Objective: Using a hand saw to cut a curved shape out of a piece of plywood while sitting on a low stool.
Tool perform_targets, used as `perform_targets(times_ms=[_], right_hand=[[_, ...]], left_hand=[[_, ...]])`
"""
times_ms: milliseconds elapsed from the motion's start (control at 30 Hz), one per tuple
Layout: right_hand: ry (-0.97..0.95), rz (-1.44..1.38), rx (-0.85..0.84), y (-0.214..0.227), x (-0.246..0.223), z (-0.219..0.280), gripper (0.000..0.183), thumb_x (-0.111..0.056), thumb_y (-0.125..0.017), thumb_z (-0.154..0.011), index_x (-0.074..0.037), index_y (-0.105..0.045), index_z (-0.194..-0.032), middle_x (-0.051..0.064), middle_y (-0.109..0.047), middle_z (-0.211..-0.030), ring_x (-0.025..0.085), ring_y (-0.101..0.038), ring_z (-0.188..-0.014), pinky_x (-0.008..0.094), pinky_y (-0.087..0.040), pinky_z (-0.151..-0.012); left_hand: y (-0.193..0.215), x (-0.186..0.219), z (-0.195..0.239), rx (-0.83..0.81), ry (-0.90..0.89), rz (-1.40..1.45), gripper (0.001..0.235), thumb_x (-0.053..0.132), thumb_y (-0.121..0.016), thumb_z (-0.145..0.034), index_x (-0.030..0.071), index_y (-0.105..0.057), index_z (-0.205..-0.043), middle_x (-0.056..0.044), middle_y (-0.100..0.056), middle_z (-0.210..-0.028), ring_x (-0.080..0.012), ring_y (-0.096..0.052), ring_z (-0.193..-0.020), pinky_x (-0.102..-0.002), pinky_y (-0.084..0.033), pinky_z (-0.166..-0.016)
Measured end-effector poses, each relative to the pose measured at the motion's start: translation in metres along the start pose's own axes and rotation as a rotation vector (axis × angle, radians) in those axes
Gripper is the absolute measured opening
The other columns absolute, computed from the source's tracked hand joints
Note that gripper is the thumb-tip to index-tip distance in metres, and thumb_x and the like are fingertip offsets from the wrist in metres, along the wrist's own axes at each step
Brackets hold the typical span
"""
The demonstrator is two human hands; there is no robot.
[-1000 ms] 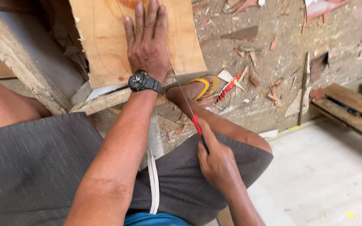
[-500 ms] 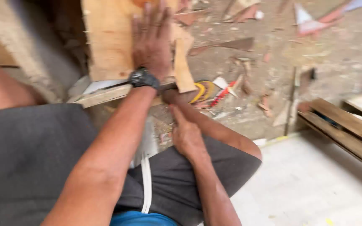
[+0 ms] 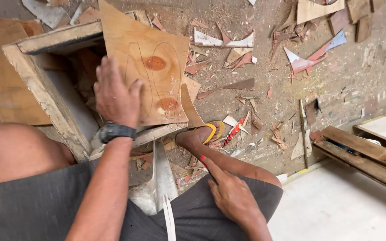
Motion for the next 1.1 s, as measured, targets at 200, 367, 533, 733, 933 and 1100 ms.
perform_targets(times_ms=[200,367,533,733,933,1100], right_hand=[[-0.146,-0.036,0.051,0.017,0.028,0.045,0.067,-0.032,-0.051,-0.096,-0.046,-0.031,-0.159,0.000,-0.064,-0.144,0.030,-0.065,-0.125,0.043,-0.047,-0.102],[-0.221,-0.285,0.422,0.035,0.064,0.085,0.066,-0.026,-0.058,-0.091,-0.040,-0.045,-0.155,0.004,-0.063,-0.148,0.024,-0.060,-0.137,0.033,-0.044,-0.109],[-0.338,-0.196,0.750,0.019,0.103,0.092,0.063,-0.028,-0.052,-0.096,-0.031,-0.042,-0.159,0.020,-0.064,-0.137,0.048,-0.065,-0.110,0.052,-0.048,-0.092],[-0.344,-0.241,0.845,0.004,0.091,0.102,0.063,-0.029,-0.048,-0.098,-0.030,-0.041,-0.161,0.026,-0.069,-0.117,0.051,-0.065,-0.095,0.056,-0.047,-0.083],[-0.092,-0.247,1.160,-0.007,0.086,0.115,0.062,-0.024,-0.054,-0.098,-0.012,-0.043,-0.158,0.019,-0.058,-0.150,0.038,-0.060,-0.127,0.044,-0.044,-0.104],[-0.170,-0.340,1.298,-0.015,0.096,0.114,0.058,-0.028,-0.055,-0.102,-0.021,-0.047,-0.159,0.008,-0.071,-0.102,0.025,-0.059,-0.067,0.040,-0.047,-0.064]], left_hand=[[-0.012,-0.046,0.005,-0.541,0.545,0.367,0.100,0.044,-0.076,-0.080,0.020,-0.023,-0.161,-0.014,-0.054,-0.151,-0.0402,-0.054,-0.132,-0.052,-0.045,-0.101],[-0.025,-0.074,0.002,-0.272,0.404,0.802,0.022,0.028,-0.065,-0.088,0.014,-0.072,-0.104,0.005,-0.071,-0.092,-0.0073,-0.056,-0.083,-0.031,-0.048,-0.074],[0.048,-0.084,-0.008,-0.202,0.376,0.907,0.025,0.024,-0.062,-0.093,0.017,-0.072,-0.115,0.005,-0.074,-0.108,-0.0097,-0.064,-0.097,-0.030,-0.052,-0.085],[0.094,-0.145,-0.025,-0.158,0.436,0.730,0.026,0.025,-0.062,-0.094,0.023,-0.075,-0.117,0.010,-0.074,-0.105,-0.0080,-0.065,-0.093,-0.027,-0.054,-0.079],[0.135,-0.174,-0.046,-0.041,0.452,0.269,0.057,0.030,-0.076,-0.092,0.010,-0.045,-0.136,-0.023,-0.058,-0.128,-0.0488,-0.055,-0.115,-0.056,-0.045,-0.092],[0.198,-0.133,-0.041,0.037,0.188,0.309,0.056,0.030,-0.075,-0.101,0.001,-0.057,-0.146,-0.024,-0.062,-0.138,-0.0438,-0.059,-0.118,-0.061,-0.047,-0.091]])
Point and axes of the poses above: each hand's wrist, its own z-axis away from the middle knuckle, its own y-axis out of the back of the hand, x = y × z, the point moved 8 cm from there along -z, towards the middle knuckle
